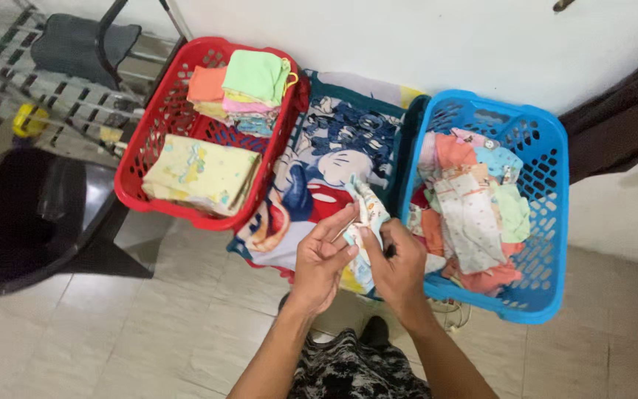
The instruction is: The person picks up items of clothing from a laundry basket, folds them by hand on a mat, and places them into another basket.
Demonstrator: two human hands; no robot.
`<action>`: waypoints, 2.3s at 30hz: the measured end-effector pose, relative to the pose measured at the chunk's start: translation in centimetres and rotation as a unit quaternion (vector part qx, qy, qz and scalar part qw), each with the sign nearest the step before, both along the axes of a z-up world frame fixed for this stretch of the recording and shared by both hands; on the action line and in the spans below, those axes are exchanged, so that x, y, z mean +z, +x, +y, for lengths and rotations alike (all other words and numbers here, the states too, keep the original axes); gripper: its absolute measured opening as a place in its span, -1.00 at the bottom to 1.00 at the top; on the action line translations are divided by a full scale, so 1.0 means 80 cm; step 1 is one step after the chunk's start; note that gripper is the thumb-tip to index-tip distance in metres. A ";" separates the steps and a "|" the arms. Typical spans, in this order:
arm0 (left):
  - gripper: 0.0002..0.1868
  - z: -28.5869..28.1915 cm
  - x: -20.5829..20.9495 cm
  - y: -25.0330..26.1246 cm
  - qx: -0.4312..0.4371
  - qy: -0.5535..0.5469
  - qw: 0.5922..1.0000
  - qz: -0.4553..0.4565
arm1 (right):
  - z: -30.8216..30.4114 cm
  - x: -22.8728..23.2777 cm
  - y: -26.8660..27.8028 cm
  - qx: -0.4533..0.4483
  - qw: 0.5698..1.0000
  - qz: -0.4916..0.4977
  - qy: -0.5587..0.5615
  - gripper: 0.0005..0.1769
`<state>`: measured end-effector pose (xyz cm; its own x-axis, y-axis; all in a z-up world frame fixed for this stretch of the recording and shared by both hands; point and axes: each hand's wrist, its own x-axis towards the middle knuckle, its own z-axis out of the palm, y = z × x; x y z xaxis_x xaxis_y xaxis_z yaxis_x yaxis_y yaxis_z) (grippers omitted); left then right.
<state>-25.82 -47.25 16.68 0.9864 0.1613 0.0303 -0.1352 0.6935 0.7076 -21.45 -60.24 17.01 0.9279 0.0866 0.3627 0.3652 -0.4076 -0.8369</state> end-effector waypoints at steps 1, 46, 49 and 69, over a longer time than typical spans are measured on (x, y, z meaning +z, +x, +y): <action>-0.32 0.019 -0.002 0.002 -0.003 -0.015 1.000 0.002 | 0.014 -0.002 0.001 0.040 0.996 0.060 0.058 -0.79; -0.51 0.199 -0.278 0.196 0.210 0.556 0.790 0.150 | 0.044 -0.226 0.193 -0.168 0.975 0.101 -0.104 -0.49; -0.52 0.193 -0.277 0.162 0.193 0.531 0.799 0.205 | 0.040 -0.235 0.165 -0.161 0.962 0.205 -0.083 -0.44; -0.28 0.193 -0.293 0.348 0.166 0.587 0.784 0.114 | 0.063 -0.264 0.342 -0.102 0.988 -0.019 -0.113 -0.34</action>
